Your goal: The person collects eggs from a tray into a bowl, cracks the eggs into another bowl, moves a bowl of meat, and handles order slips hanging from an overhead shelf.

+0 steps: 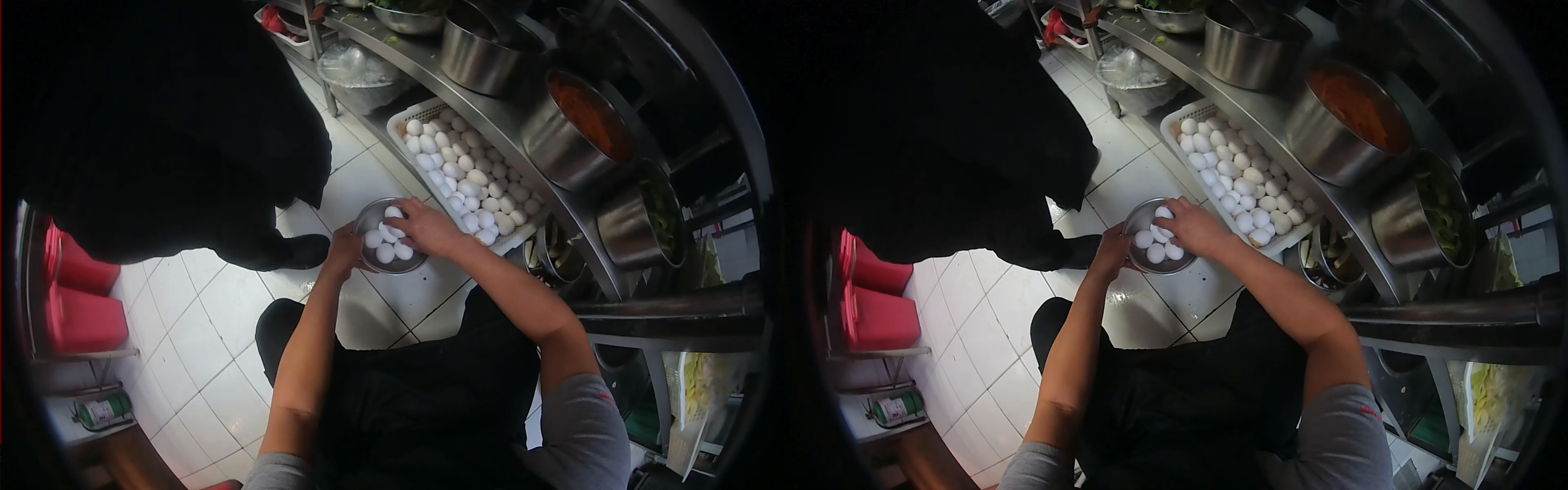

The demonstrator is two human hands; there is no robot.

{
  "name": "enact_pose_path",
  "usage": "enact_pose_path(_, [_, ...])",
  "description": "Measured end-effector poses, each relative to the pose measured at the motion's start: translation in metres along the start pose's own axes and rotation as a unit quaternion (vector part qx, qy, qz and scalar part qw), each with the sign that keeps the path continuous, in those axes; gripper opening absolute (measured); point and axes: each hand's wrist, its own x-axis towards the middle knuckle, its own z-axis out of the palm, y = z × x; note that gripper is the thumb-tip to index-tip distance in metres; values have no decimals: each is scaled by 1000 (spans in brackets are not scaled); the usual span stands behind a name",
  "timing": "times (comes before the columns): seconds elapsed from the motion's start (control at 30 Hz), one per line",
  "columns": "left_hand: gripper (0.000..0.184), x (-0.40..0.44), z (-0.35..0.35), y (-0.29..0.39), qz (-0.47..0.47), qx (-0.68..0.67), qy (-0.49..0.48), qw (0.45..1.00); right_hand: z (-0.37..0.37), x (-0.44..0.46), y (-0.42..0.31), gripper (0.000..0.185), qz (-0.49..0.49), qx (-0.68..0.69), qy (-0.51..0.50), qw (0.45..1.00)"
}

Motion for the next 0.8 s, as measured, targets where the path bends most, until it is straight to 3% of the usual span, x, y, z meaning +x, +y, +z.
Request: enact_pose_path(0.8, [40, 6, -5, -11, 17, -18, -4, 1000, 19, 1, 2, 56, -6, -56, 3, 998])
